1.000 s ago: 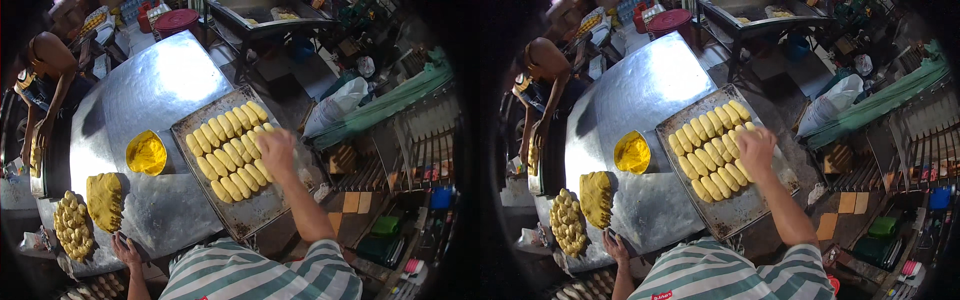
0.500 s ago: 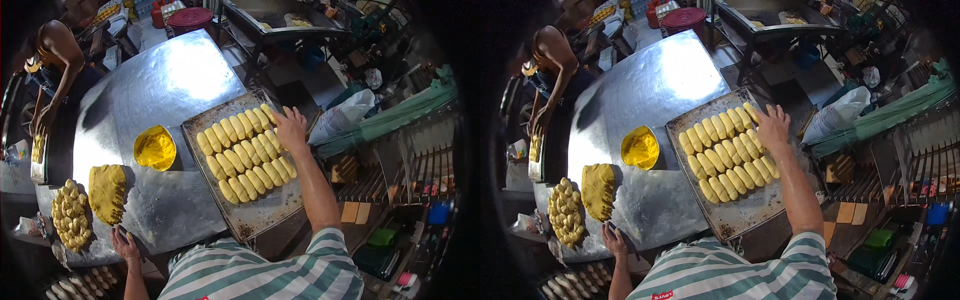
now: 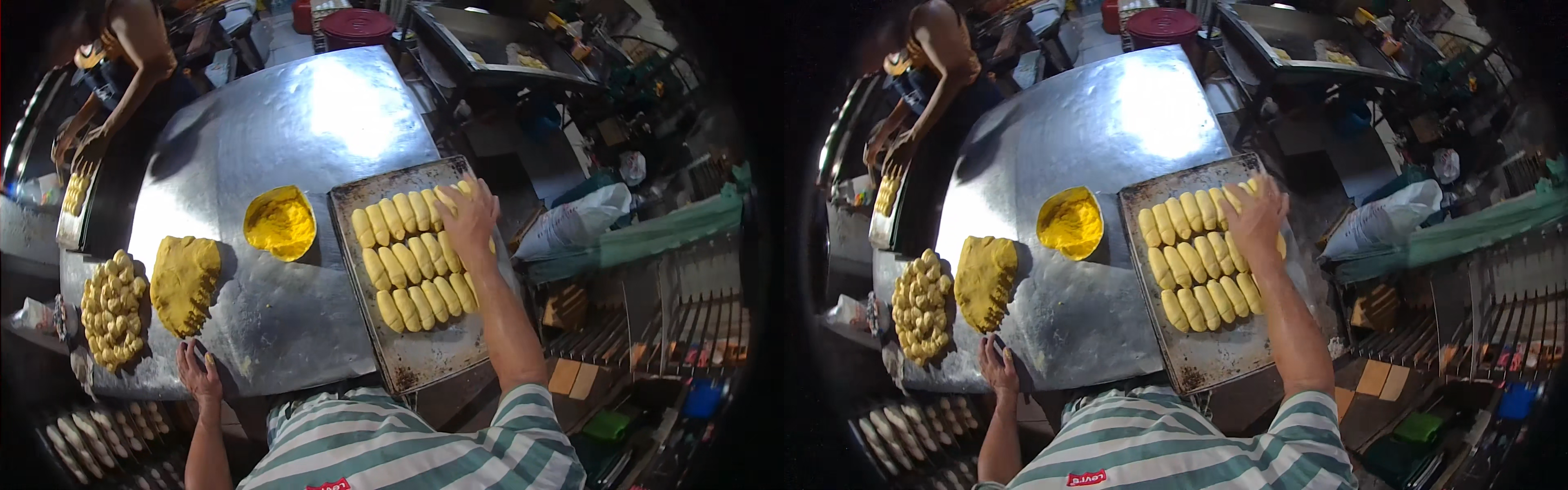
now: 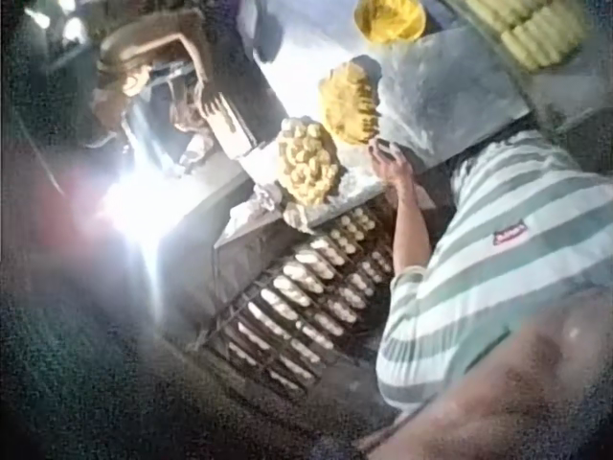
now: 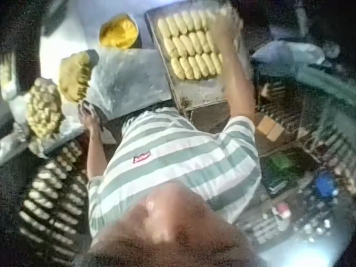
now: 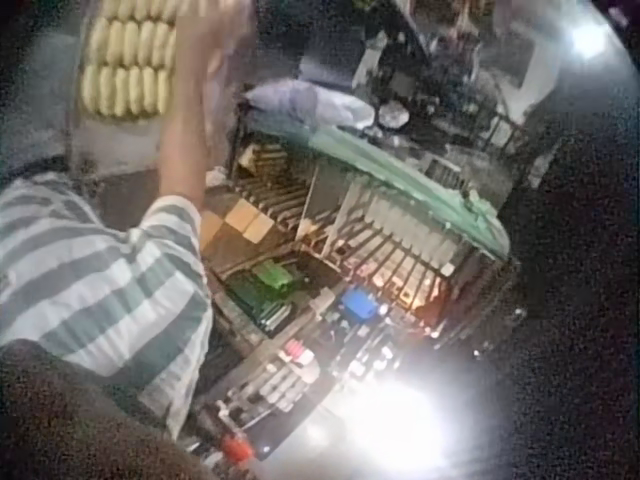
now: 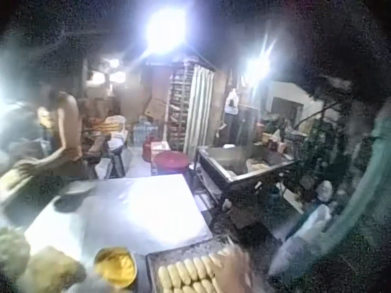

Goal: The person shapes dough by flattening individual dough portions on a metal table, rolling them by hand, and arranging the shaped pieces onto a baking tray.

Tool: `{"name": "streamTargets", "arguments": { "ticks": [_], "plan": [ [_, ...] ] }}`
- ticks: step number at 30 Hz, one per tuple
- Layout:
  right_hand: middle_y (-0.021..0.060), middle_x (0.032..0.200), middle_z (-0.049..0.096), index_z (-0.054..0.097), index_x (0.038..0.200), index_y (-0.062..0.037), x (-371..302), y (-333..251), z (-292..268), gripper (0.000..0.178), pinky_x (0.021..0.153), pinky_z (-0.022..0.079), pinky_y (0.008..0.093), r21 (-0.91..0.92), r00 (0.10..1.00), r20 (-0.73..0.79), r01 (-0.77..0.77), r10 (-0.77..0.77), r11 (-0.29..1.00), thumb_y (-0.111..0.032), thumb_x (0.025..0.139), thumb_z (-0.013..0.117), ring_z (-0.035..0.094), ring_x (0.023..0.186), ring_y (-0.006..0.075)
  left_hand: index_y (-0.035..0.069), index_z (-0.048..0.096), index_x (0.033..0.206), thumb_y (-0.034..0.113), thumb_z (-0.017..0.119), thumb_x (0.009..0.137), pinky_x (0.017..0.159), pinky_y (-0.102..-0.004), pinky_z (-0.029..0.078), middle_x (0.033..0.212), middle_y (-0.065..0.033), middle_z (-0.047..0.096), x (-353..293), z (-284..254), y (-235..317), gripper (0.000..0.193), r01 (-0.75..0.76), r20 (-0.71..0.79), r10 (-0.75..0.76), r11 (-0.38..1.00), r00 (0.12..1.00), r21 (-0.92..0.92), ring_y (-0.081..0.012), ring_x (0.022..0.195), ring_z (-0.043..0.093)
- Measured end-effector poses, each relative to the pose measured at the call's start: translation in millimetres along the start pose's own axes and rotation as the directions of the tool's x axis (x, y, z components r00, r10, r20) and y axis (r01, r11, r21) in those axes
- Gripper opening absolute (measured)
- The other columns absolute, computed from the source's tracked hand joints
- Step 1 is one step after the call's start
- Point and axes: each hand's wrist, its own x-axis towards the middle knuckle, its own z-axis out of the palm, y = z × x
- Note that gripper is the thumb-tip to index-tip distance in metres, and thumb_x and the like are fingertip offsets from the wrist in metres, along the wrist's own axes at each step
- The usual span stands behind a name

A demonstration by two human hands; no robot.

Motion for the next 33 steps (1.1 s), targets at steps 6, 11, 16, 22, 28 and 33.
{"name": "streamTargets", "arguments": {
  "ticks": [6, 11, 16, 22, 28, 33],
  "plan": [
    [0.0113, 0.154, 0.056, 0.084, 0.115, -0.0271, -0.4, -27.5, 3.1, 0.027, 0.125, 0.018, 0.0700, -0.018, 0.990, 0.136, -0.018, 0.020, 1.000, -0.039, 0.091, 0.081, 0.041, 0.151, 0.0380, 0.018, 0.056, 0.153, 0.038, 0.063, 0.101, 0.126, -0.0545, 0.026, 0.163, -0.0194, 0.045, -0.4, 0.8, -1.5, 0.055, 0.032, 0.000, -0.032, 0.999, 0.999, 0.011, -0.0417, 0.154, 0.037],
    [0.0111, 0.152, 0.057, 0.084, 0.112, -0.0244, -5.4, -51.5, 13.2, 0.023, 0.124, 0.021, 0.0687, 0.091, 0.997, 0.006, 0.076, -0.077, 0.993, -0.037, 0.092, 0.079, 0.043, 0.149, 0.0389, 0.019, 0.057, 0.152, 0.032, 0.066, 0.100, 0.126, -0.0545, 0.025, 0.163, -0.0189, 0.045, 9.6, 5.0, 1.5, 0.055, 0.012, -0.004, -0.012, 1.000, 1.000, -0.005, -0.0408, 0.154, 0.037],
    [0.0144, 0.138, 0.066, 0.085, 0.108, -0.0172, -16.8, -88.3, 40.2, 0.023, 0.117, 0.037, 0.0581, -0.059, 0.989, 0.058, 0.143, -0.140, 0.988, -0.027, 0.088, 0.080, 0.055, 0.135, 0.0394, 0.010, 0.055, 0.153, 0.035, 0.069, 0.097, 0.126, -0.0563, 0.028, 0.160, -0.0229, 0.049, -8.9, -15.5, -18.6, 0.063, 0.101, -0.004, -0.102, 0.990, 0.995, -0.096, -0.0428, 0.152, 0.040],
    [0.0145, 0.135, 0.070, 0.080, 0.121, -0.0100, -33.7, -60.6, 48.2, 0.033, 0.111, 0.047, 0.0484, -0.008, 0.968, -0.001, 0.252, -0.252, 0.968, -0.021, 0.089, 0.081, 0.063, 0.125, 0.0375, 0.015, 0.068, 0.136, 0.032, 0.077, 0.090, 0.117, -0.0527, 0.040, 0.141, -0.0169, 0.064, -1.6, -19.3, -22.3, 0.050, 0.003, -0.096, -0.009, 0.998, 0.995, -0.065, -0.0418, 0.139, 0.053],
    [0.0143, 0.122, 0.075, 0.077, 0.119, -0.0033, -77.3, -186.5, 17.6, 0.021, 0.099, 0.053, 0.0451, 0.119, 0.980, -0.014, 0.200, -0.199, 0.973, -0.010, 0.100, 0.071, 0.069, 0.113, 0.0335, 0.009, 0.077, 0.108, 0.012, 0.070, 0.090, 0.096, -0.0470, 0.049, 0.104, -0.0120, 0.071, 59.2, -74.0, -168.4, 0.020, 0.144, -0.385, -0.329, 0.888, 0.863, -0.436, -0.0346, 0.103, 0.065],
    [0.0122, 0.115, 0.076, 0.077, 0.120, -0.0032, -116.7, -279.1, 23.3, 0.022, 0.096, 0.053, 0.0442, 0.184, 0.955, -0.004, 0.293, -0.297, 0.938, -0.006, 0.098, 0.073, 0.069, 0.109, 0.0328, 0.007, 0.078, 0.117, 0.008, 0.067, 0.094, 0.095, -0.0467, 0.051, 0.106, -0.0163, 0.070, 138.9, -88.1, -250.9, 0.025, 0.159, -0.455, -0.320, 0.920, 0.831, -0.357, -0.0357, 0.107, 0.062]
  ]
}}
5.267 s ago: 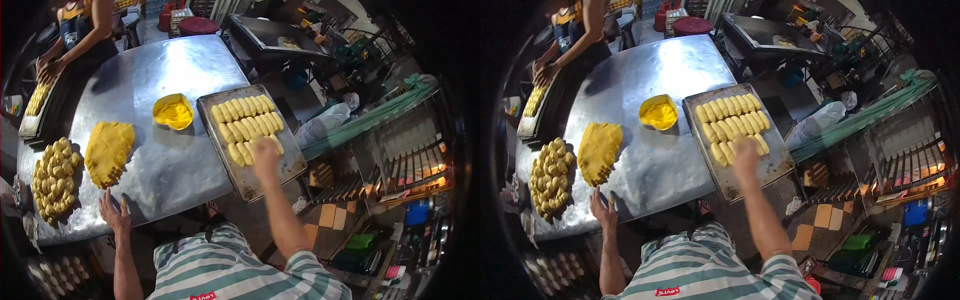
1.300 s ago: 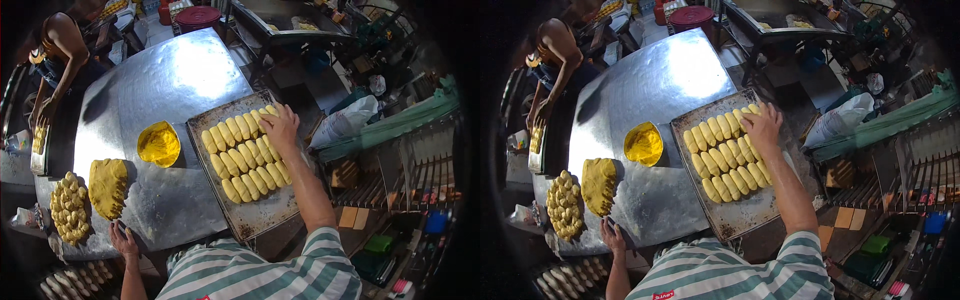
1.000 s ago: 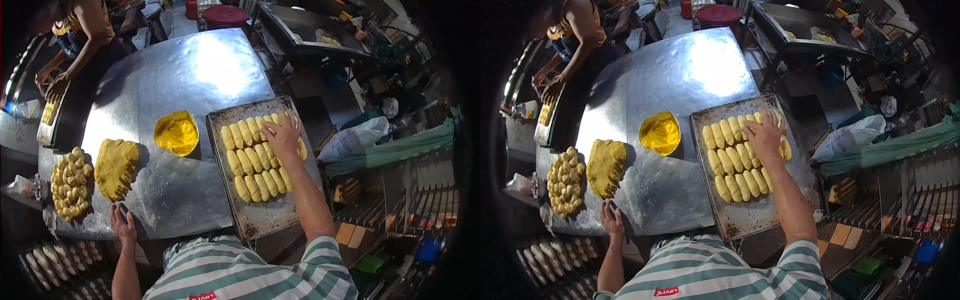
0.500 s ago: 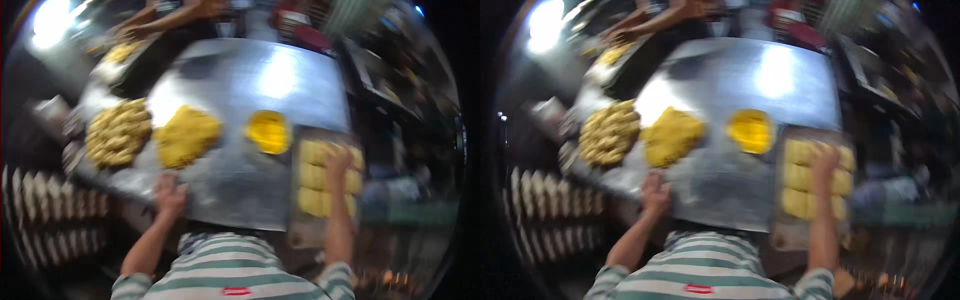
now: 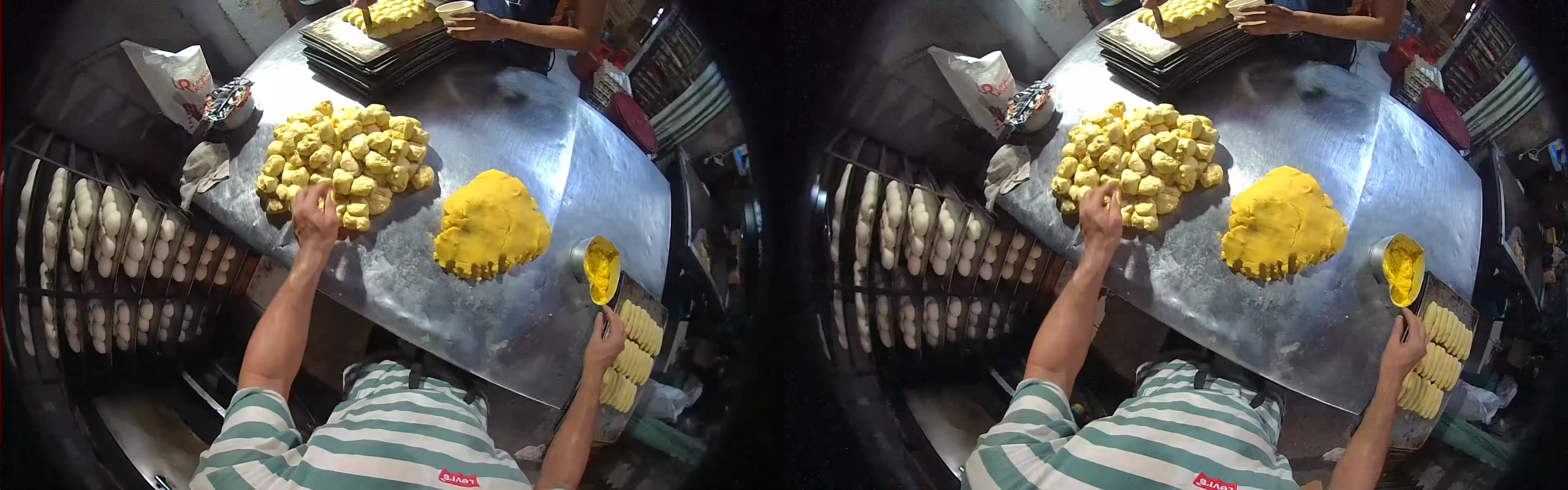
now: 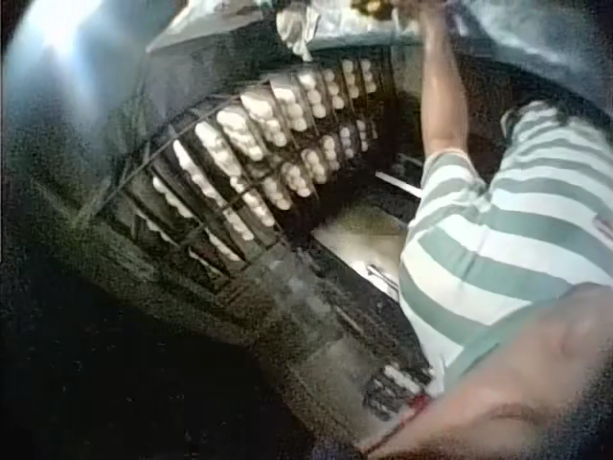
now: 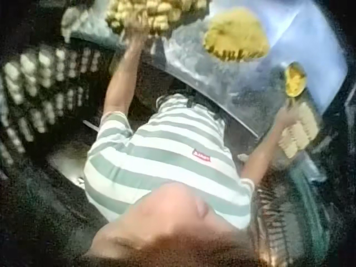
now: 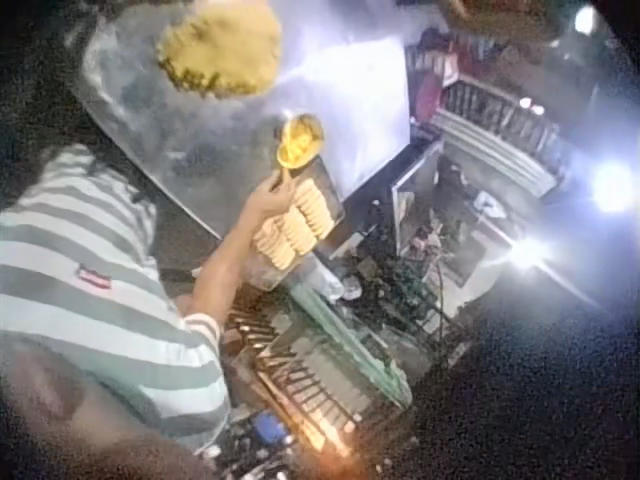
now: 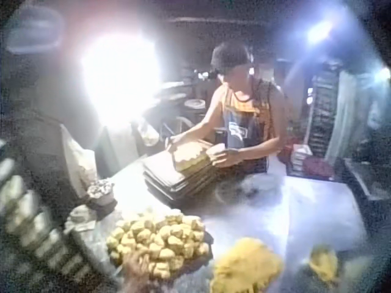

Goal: The person shapes dough by flattening individual dough portions on a metal table, rolling them by hand, and arranging the shaped pieces onto a baking tray.

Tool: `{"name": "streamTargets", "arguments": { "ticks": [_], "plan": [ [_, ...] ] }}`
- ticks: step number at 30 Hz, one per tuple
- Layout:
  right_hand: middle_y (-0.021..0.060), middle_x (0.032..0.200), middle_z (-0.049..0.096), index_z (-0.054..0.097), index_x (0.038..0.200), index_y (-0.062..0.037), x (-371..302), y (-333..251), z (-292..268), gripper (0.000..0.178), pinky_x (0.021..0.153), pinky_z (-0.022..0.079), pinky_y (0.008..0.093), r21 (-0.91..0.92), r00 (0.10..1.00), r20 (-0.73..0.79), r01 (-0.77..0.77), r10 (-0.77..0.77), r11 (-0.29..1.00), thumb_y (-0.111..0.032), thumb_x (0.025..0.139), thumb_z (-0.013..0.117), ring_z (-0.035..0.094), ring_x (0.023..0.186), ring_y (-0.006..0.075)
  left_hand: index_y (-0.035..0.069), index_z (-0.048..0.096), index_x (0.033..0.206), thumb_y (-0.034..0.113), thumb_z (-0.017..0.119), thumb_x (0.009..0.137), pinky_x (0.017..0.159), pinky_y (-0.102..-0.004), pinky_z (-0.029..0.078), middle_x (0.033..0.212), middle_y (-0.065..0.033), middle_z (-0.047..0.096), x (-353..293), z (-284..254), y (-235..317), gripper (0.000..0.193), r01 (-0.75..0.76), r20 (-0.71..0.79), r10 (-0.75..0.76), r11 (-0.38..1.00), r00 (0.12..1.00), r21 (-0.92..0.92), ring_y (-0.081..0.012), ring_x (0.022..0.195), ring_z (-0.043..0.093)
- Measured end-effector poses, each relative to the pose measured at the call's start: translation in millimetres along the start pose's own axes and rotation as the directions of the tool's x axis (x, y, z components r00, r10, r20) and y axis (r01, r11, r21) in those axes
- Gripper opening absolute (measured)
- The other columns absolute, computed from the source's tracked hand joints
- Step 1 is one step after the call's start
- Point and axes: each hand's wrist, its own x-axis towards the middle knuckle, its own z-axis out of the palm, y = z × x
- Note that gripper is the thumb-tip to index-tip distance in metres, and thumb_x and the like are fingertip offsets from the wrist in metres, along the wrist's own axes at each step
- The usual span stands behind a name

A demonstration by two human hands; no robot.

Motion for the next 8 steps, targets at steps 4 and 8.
{"name": "streamTargets", "arguments": {
  "ticks": [4, 8],
  "plan": [
    [0.0110, 0.114, 0.077, 0.077, 0.118, -0.0039, -9.0, -16.3, -6.2, 0.022, 0.093, 0.054, 0.0433, -0.015, 0.999, 0.039, 0.006, -0.005, 1.000, -0.006, 0.097, 0.074, 0.069, 0.106, 0.0311, 0.006, 0.077, 0.125, 0.009, 0.068, 0.095, 0.106, -0.0485, 0.047, 0.117, -0.0181, 0.070, 66.2, 10.0, -10.9, 0.031, -0.069, -0.072, 0.073, 0.996, 0.995, 0.048, -0.0362, 0.116, 0.060],
    [0.0135, 0.119, 0.077, 0.077, 0.122, -0.0047, -16.3, -23.3, -20.6, 0.024, 0.099, 0.053, 0.0412, -0.035, 0.986, 0.102, -0.132, 0.135, 0.991, -0.007, 0.099, 0.073, 0.071, 0.111, 0.0308, 0.010, 0.068, 0.143, 0.018, 0.066, 0.100, 0.118, -0.0498, 0.042, 0.137, -0.0206, 0.062, 123.2, 14.6, -40.6, 0.044, 0.128, 0.154, -0.142, 0.987, 0.978, 0.095, -0.0395, 0.130, 0.055]
  ]
}}
